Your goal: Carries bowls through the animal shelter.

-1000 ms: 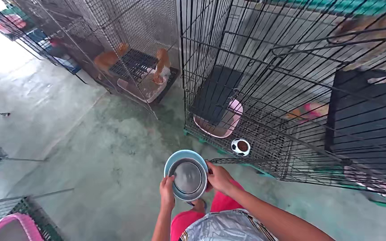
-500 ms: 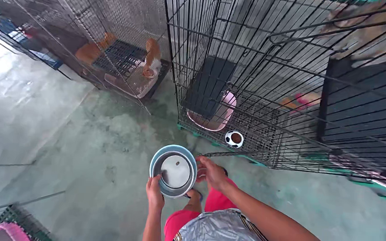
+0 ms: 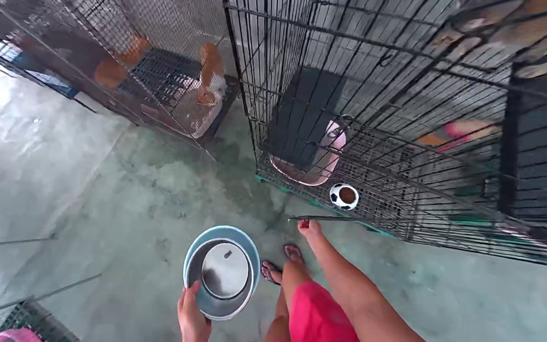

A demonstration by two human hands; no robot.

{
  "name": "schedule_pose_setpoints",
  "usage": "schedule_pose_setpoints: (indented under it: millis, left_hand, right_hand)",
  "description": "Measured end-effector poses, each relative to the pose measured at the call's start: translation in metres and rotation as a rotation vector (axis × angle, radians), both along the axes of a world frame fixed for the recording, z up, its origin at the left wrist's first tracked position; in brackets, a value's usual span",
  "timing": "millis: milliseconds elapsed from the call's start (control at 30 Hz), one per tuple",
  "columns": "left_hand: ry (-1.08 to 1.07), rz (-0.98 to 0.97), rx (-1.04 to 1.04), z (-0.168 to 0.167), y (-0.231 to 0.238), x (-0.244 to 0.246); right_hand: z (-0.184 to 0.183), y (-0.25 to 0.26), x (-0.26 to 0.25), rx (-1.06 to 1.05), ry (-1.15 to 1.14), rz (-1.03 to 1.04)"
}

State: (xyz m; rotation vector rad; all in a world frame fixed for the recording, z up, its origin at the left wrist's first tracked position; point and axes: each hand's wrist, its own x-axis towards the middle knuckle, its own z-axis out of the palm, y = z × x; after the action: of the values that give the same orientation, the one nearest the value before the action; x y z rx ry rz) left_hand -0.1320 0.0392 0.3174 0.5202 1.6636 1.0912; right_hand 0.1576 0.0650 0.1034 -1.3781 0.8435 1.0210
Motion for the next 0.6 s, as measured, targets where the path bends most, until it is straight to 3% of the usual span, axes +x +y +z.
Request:
schedule_pose_setpoints:
  millis: [167,333,600]
  left_hand:
    - [-0.002,0.087,0.002,0.002,0.01,-0.006]
    - [0.025,0.171,0.018,0.003,0.027,-0.013]
    - [0.014,0.252,0.029,0.019,0.064,-0.02]
  right_hand:
    - [0.009,0.069,0.032,0.099,-0.019,-0.173]
    - [-0.008,0.128,0.068,0.139,-0.059,-0.304]
    - [0.024,0.133,0.08,0.119,-0.017,-0.356]
